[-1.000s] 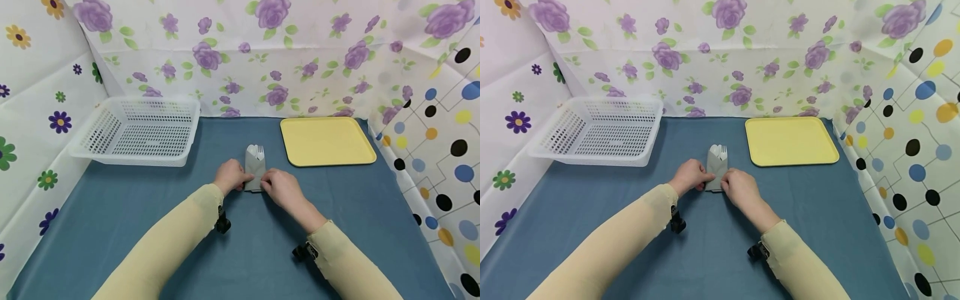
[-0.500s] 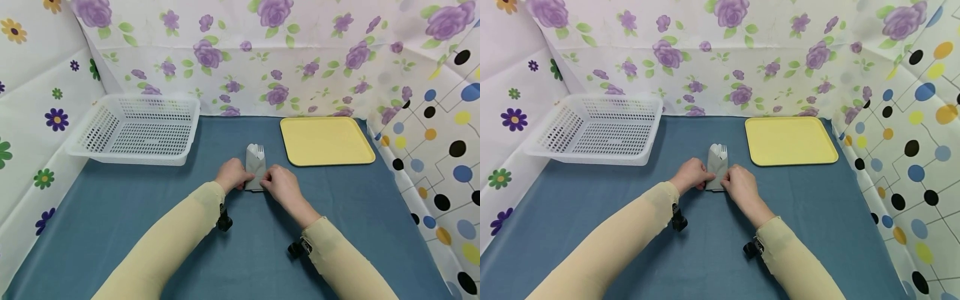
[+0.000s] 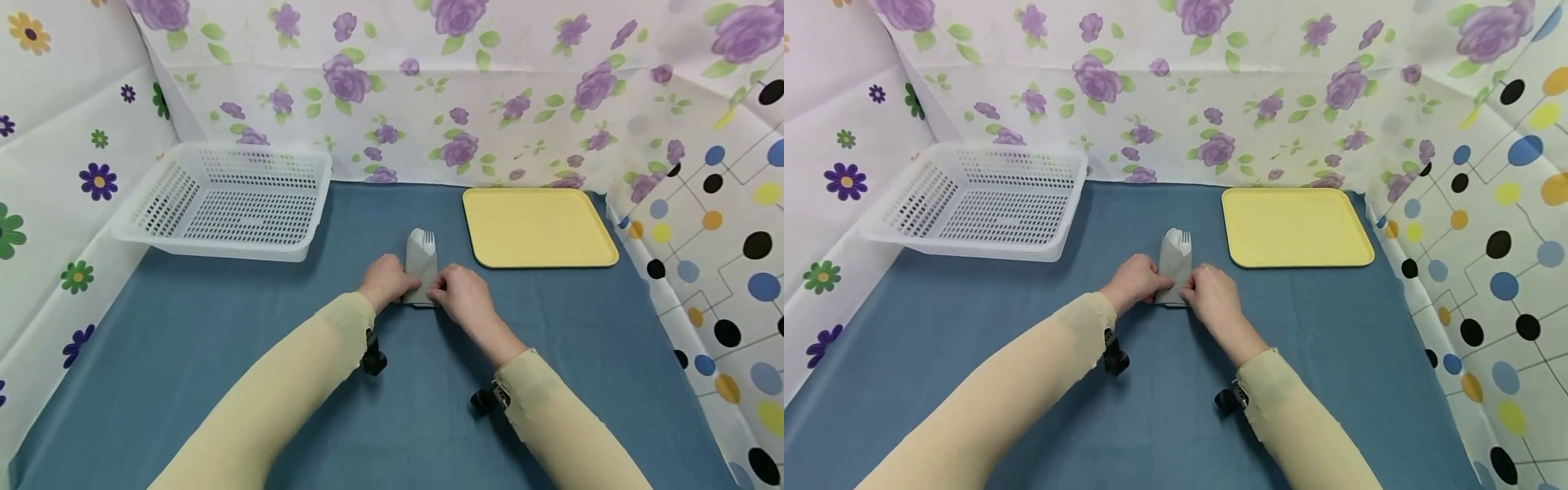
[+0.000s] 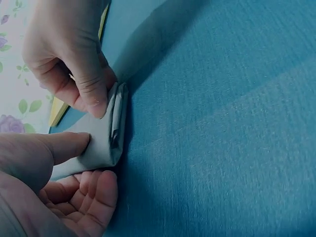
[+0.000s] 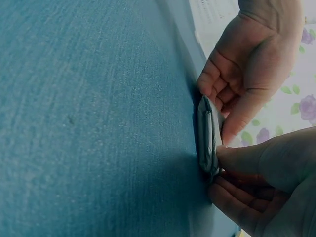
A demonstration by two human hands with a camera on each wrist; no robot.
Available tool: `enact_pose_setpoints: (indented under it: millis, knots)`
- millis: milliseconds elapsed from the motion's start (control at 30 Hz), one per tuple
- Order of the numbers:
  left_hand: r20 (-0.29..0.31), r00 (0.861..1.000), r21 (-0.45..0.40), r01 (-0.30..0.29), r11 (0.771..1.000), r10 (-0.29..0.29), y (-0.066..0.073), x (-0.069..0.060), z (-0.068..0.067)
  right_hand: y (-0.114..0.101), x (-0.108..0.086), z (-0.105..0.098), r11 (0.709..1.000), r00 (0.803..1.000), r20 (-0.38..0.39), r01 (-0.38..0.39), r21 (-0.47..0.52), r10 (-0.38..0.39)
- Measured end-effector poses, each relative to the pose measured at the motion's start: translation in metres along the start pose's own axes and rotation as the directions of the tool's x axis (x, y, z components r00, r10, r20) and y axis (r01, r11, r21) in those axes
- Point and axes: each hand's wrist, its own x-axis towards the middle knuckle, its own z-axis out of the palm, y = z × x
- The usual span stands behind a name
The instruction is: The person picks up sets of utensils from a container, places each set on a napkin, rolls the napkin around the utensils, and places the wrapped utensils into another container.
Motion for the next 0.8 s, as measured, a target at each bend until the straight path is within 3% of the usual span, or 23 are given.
enact_pose_setpoints:
  millis: [100, 300, 367, 533, 800]
  knots:
    - [-0.016, 1.000, -0.009, 0.000, 1.000, 0.000, 0.009, -0.009, -0.002, 0.000, 0.000, 0.000, 1.000, 1.000, 0.000, -0.008, 0.003, 0.008]
    - [0.000, 1.000, -0.127, 0.029, 0.991, -0.030, 0.045, -0.067, -0.025, 0.001, 0.001, 0.002, 1.000, 1.000, 0.007, -0.015, 0.013, 0.015]
    - [0.014, 0.999, -0.186, 0.048, 0.981, -0.046, 0.051, -0.079, -0.030, 0.003, 0.001, 0.003, 0.999, 1.000, 0.011, -0.022, 0.031, 0.021]
    - [0.038, 0.998, -0.277, 0.063, 0.959, -0.055, 0.052, -0.084, -0.031, 0.007, -0.002, 0.005, 0.995, 0.999, 0.008, -0.036, 0.094, 0.036]
    - [0.016, 0.999, -0.304, 0.043, 0.952, -0.040, 0.055, -0.085, -0.027, 0.012, -0.007, 0.005, 0.983, 0.998, -0.024, -0.057, 0.173, 0.062]
